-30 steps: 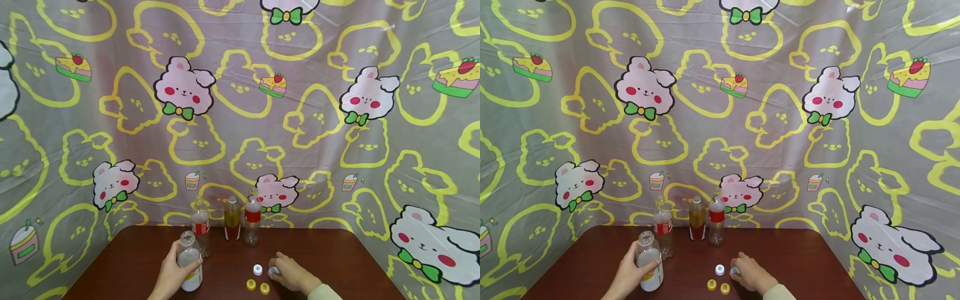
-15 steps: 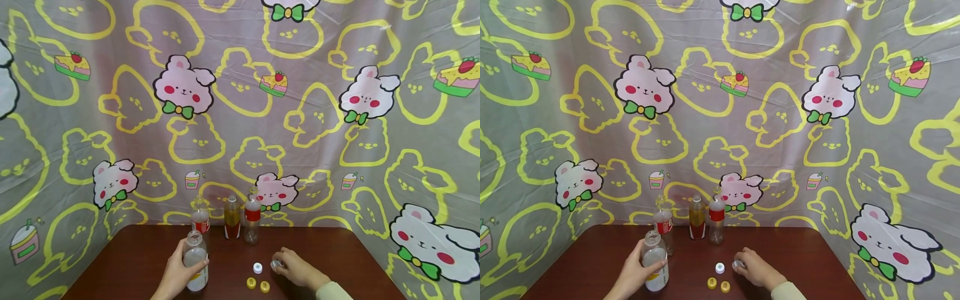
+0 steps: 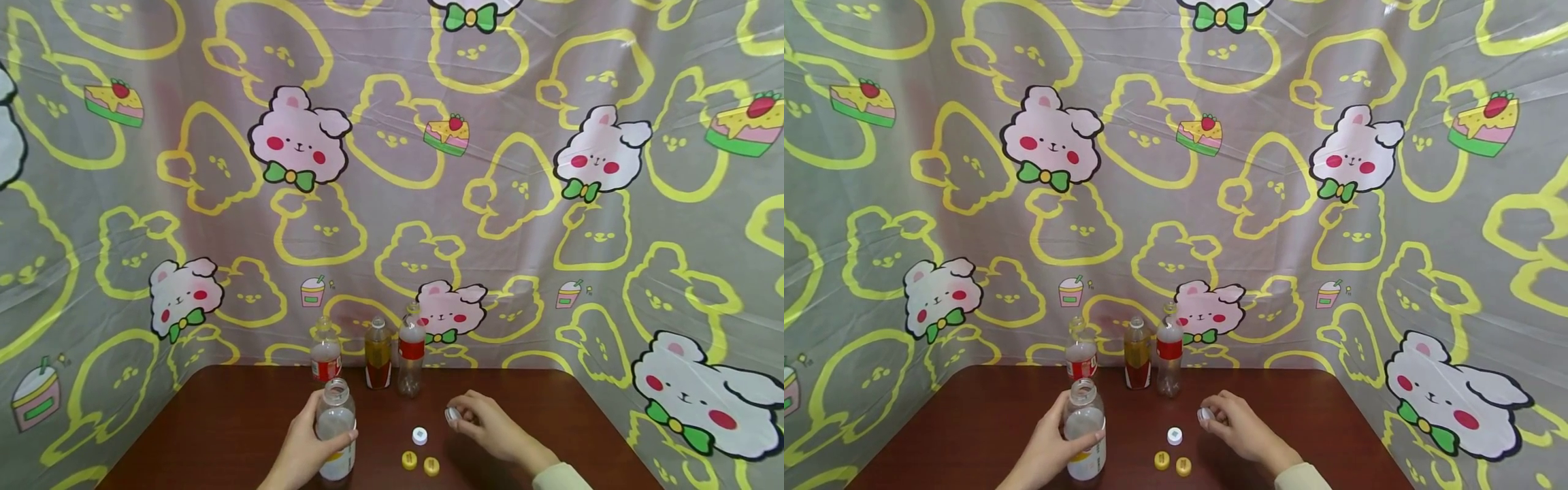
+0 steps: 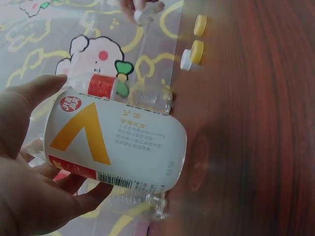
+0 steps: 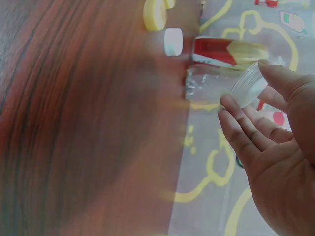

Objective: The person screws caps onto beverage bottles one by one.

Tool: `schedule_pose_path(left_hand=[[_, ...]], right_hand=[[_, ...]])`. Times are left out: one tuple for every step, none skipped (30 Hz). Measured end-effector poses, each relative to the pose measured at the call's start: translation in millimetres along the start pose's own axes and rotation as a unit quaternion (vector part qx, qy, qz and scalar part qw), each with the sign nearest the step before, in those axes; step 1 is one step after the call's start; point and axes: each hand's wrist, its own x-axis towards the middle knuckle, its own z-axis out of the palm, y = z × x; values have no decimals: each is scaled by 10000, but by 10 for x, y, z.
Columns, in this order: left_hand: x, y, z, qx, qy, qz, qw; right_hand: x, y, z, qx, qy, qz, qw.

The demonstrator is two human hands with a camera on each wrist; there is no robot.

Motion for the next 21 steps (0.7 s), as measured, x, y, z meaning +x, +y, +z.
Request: schedule_pose_path(left_hand=[[-3,5,19,-27,-75,14,10000],[-7,9,39,-38,-147,32,9999],[-10,13,58,-53,-224,60,9997],[-15,16,77,-94,-295,86,9995],[-19,17,97,-115,-346,114,9993],[-23,19,117,-106,-400,146,9990],[-27,23,135,-115,-466,155,9987],[-30,27,153,-126,-534,155,9984],[-34,33,172,-160,-596,160,9980],[-37,39,190,-184,-650,150,9976],[-38,43,205,-186,-708,139,9972],[-40,47,219,-205,-765,132,9968],[-41,52,230,-254,-819,127,9962],[-42,58,241,-275,-860,135,9958],[-43,63,249,-288,-900,156,9954],[-42,66,256,-288,-942,183,9950],[-41,67,262,-284,-976,235,9945],[-41,71,269,-257,-996,315,9942],[-39,73,275,-218,-1013,393,9938],[-39,73,282,-164,-1013,498,9935],[-38,69,290,-116,-1005,623,9929]], right_hand=[[1,-18,-8,9,-7,22,10000],[3,-36,-16,8,-15,60,10000],[5,-53,-24,1,-30,102,9999],[9,-73,-31,8,-46,156,9999],[12,-91,-39,-10,-54,181,9998],[16,-111,-46,-7,-58,205,9998],[19,-132,-52,-11,-47,199,9998],[21,-154,-57,-11,-33,188,9998],[23,-177,-61,-10,-11,146,9999],[25,-200,-64,-9,31,69,10000],[25,-222,-65,-5,70,-6,10000],[26,-243,-66,7,104,-70,9999],[28,-262,-67,21,137,-135,9998],[29,-282,-68,46,164,-196,9997],[30,-300,-69,76,190,-255,9995],[29,-315,-70,113,215,-300,9993],[29,-332,-72,151,234,-334,9991],[29,-348,-73,177,256,-362,9989],[28,-366,-74,192,290,-408,9986],[27,-384,-76,216,321,-452,9982],[26,-405,-77,238,361,-500,9978]])
